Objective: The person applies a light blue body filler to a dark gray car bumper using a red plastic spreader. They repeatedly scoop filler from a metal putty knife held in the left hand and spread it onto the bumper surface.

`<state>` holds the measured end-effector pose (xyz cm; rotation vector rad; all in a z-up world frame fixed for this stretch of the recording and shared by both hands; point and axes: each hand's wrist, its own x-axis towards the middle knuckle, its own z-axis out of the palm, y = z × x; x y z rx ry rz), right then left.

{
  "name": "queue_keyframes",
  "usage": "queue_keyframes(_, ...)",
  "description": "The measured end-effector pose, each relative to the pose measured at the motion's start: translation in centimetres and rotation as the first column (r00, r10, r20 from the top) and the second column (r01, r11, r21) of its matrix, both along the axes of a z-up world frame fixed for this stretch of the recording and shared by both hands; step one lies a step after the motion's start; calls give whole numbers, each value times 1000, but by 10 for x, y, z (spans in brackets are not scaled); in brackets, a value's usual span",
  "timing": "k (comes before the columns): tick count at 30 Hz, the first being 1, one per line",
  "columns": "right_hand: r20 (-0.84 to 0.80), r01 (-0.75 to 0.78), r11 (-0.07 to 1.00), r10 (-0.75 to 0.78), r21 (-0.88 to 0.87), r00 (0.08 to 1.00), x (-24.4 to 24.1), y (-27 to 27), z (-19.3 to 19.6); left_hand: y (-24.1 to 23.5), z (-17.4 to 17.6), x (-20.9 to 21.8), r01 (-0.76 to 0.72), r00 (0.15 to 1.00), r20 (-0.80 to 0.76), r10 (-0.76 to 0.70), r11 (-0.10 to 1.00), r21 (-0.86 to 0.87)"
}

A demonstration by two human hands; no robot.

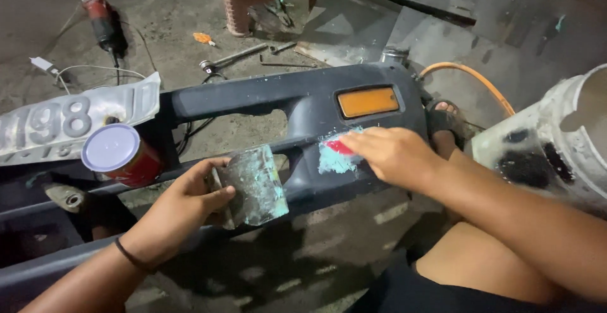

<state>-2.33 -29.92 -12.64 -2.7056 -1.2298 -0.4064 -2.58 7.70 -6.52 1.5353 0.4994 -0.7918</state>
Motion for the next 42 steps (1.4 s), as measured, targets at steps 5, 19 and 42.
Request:
queue_keyframes(5, 114, -12, 973, 39, -230, 993, -30, -7, -41, 12, -43, -6, 69, 997, -33, -72, 995, -78)
queue_keyframes(19, -796, 929, 211, -479, 305, 370, -42, -141, -91, 17, -38, 0, 479, 852, 102, -513, 844, 240)
queue_keyframes(42, -939, 993, -37, -331, 112, 94, -78, -71, -43, 62, -90, 5, 340, 934, 97, -345, 938, 61)
